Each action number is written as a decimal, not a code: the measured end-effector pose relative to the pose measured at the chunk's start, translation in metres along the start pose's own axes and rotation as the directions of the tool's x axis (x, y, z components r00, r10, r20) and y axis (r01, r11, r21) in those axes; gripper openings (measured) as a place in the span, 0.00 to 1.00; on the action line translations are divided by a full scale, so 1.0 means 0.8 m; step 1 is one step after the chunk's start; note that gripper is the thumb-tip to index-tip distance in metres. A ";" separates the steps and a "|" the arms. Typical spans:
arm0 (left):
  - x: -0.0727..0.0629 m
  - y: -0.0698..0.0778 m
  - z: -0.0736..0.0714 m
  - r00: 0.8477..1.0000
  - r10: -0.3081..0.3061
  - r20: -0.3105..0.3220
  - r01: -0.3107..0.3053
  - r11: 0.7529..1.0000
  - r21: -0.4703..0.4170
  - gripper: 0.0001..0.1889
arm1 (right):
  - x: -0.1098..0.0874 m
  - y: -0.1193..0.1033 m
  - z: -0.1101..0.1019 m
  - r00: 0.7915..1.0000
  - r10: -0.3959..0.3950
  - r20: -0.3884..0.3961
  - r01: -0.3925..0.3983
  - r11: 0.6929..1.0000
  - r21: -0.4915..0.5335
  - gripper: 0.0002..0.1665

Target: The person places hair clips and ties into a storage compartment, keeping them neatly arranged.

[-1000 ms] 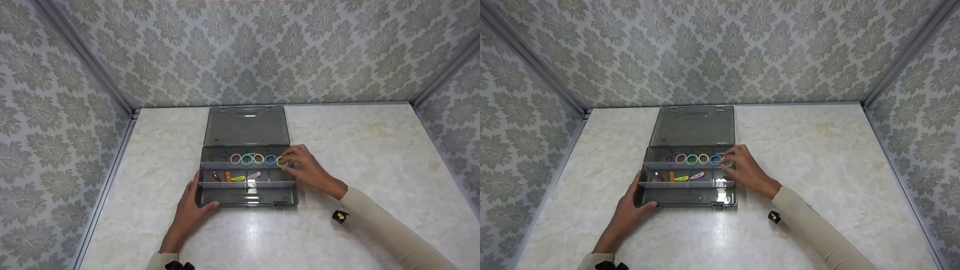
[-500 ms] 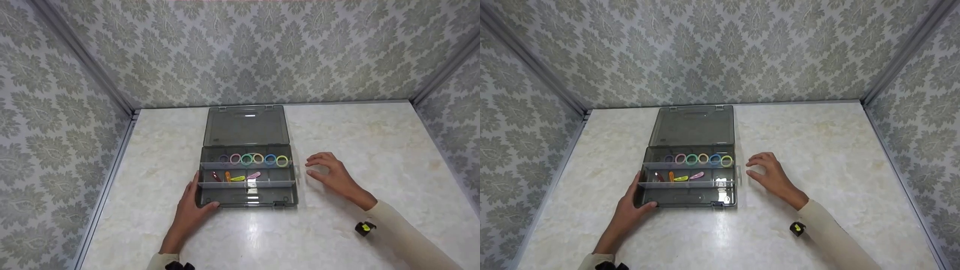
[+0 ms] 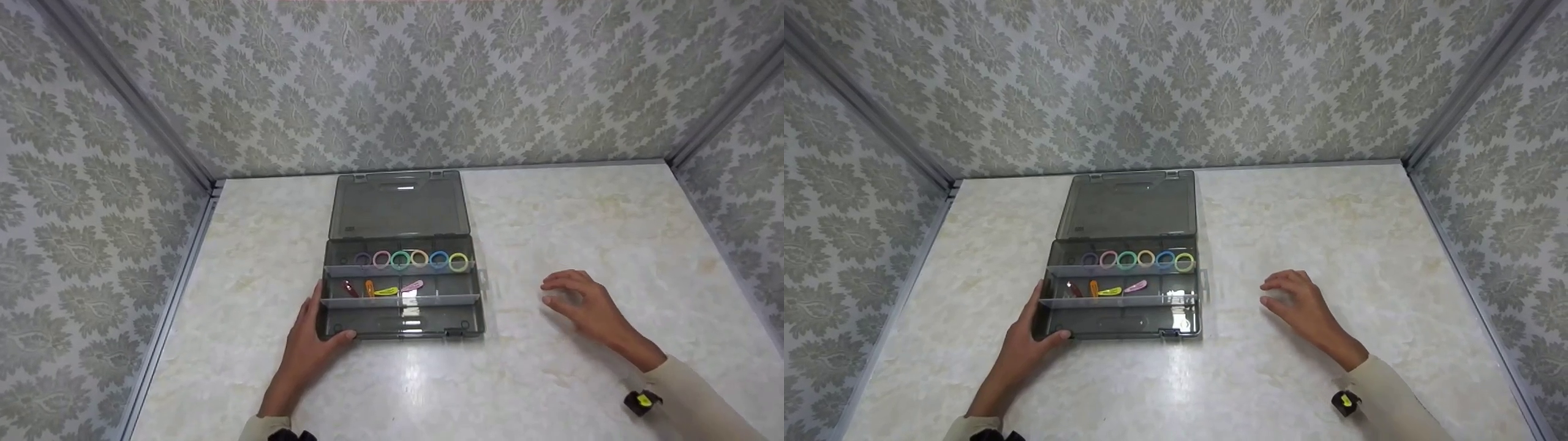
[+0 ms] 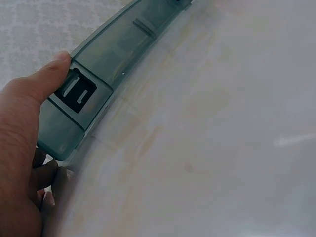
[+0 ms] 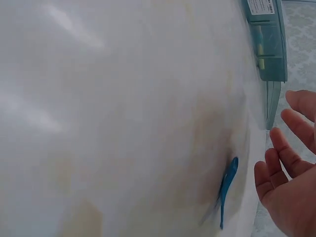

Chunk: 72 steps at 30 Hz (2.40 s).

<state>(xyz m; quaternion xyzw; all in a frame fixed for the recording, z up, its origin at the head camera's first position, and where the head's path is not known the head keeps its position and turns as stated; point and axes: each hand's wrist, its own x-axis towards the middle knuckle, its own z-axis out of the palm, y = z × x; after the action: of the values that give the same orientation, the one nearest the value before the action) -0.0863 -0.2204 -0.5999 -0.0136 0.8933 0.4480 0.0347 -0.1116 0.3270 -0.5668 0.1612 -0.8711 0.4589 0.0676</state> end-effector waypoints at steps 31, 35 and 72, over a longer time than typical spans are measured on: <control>0.000 0.000 0.000 1.000 -0.010 0.012 0.010 1.000 0.002 0.64 | -0.090 0.049 -0.074 0.999 0.047 0.011 -0.046 0.995 -0.084 0.22; 0.000 0.001 0.001 1.000 -0.005 0.004 0.005 1.000 0.006 0.64 | -0.097 0.048 -0.079 0.997 0.081 0.020 -0.079 0.995 -0.063 0.19; -0.001 0.000 -0.001 0.999 -0.041 0.015 0.041 0.999 0.019 0.65 | -0.091 0.064 -0.069 0.991 0.089 -0.101 -0.098 0.992 -0.084 0.16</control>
<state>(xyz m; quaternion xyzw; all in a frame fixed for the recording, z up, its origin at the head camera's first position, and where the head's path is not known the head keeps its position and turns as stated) -0.0856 -0.2210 -0.5996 -0.0281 0.8966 0.4389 0.0508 -0.0622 0.4154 -0.5949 0.0945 -0.8930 0.4295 0.0956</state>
